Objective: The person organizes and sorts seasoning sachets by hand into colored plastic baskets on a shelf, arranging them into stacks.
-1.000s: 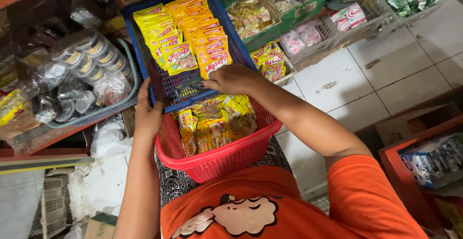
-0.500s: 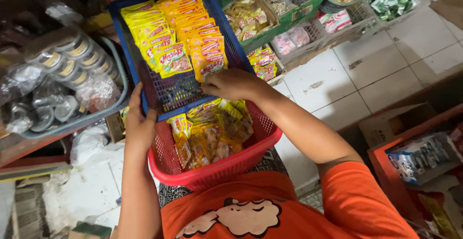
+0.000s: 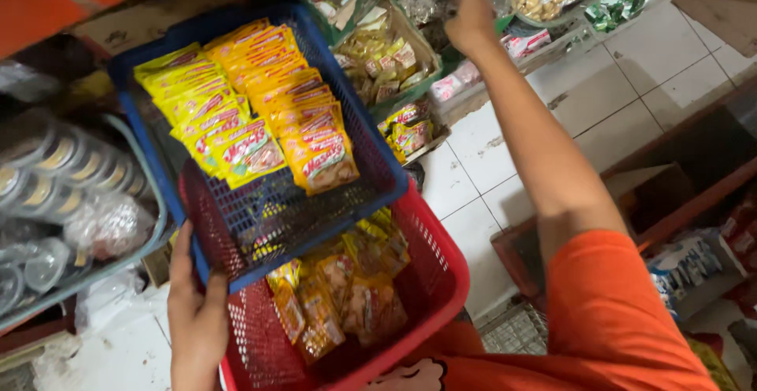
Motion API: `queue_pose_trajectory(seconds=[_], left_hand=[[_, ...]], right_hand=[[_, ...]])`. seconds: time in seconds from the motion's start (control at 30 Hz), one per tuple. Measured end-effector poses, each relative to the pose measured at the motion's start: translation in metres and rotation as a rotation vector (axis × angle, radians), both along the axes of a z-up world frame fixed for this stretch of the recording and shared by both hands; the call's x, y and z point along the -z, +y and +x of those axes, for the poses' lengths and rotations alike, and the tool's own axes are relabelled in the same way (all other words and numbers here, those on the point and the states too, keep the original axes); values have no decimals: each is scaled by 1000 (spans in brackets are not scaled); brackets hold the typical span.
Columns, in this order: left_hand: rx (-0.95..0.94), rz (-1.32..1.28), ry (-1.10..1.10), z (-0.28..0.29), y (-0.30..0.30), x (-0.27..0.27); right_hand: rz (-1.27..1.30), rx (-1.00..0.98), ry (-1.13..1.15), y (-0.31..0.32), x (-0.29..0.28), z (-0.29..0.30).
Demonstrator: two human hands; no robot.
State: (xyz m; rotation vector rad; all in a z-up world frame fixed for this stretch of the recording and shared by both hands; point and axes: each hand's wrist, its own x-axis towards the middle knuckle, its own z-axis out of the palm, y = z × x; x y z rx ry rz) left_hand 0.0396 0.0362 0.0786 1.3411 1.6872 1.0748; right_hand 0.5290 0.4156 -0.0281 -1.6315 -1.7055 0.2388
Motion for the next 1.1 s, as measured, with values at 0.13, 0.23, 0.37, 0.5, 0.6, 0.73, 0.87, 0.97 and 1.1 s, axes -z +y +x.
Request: queue_pose_trajectory(seconds=[0.13, 0.23, 0.37, 0.5, 0.6, 0.73, 0.87, 0.97, 1.1], left_hand=[[-79, -54, -148, 7, 4, 4], [-72, -37, -95, 6, 5, 8], [-112, -47, -148, 7, 3, 13], [-97, -31, -148, 8, 3, 14], [-109, -34, -147, 8, 2, 14], [-75, 13, -151, 8, 1, 15], [-55, 33, -163, 6, 1, 17], [-79, -1, -190, 7, 1, 17], [-67, 9, -210, 7, 1, 15]], right_hand=[[50, -91, -125, 51, 65, 12], [30, -44, -116, 57, 84, 11], [0, -243, 299, 45, 70, 19], [-321, -336, 1127, 16, 34, 33], [-176, -275, 993, 7, 8, 42], [-25, -165, 940, 3, -15, 56], [-86, -141, 767, 7, -15, 48], [-179, -254, 762, 15, -5, 41], [-165, -253, 500, 28, 1, 50]])
